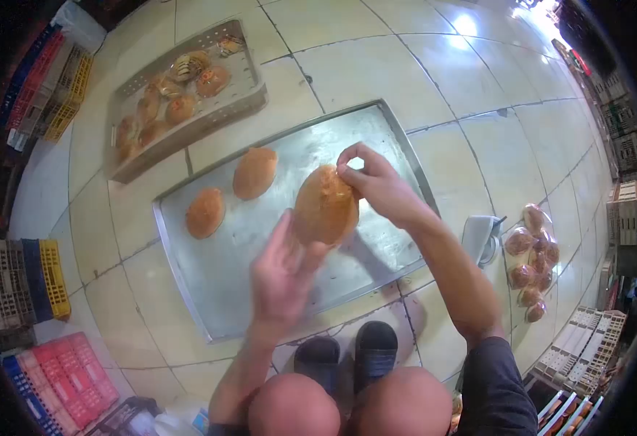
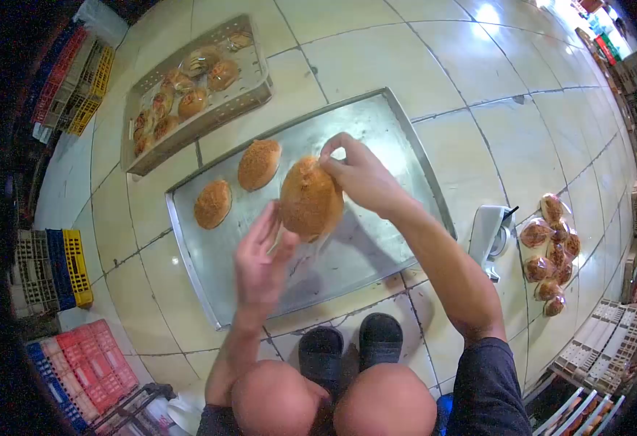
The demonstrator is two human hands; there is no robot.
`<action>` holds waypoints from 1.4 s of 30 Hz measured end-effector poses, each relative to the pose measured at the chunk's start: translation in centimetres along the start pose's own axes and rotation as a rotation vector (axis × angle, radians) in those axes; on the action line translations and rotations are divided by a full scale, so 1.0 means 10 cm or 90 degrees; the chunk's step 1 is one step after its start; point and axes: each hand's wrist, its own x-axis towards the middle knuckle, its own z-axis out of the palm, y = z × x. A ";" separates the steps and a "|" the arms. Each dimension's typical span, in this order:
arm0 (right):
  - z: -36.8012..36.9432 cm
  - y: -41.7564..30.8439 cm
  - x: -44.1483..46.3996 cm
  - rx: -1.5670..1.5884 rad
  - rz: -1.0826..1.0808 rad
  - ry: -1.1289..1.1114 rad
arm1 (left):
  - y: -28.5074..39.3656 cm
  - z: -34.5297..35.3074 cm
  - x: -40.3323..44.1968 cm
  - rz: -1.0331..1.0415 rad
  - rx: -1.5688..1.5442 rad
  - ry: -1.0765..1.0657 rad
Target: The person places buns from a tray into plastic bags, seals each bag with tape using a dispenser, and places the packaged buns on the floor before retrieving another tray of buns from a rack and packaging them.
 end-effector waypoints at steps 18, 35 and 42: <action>0.12 0.14 -0.83 0.288 -0.232 0.195 | -0.08 -0.01 0.10 -0.222 -0.354 -0.145; 0.24 -0.18 -1.78 0.235 -0.570 0.279 | 0.96 0.32 -0.29 0.177 -0.381 -0.151; 0.36 -0.14 -1.95 0.278 -0.412 0.386 | 1.08 0.53 -0.53 0.169 -0.204 0.017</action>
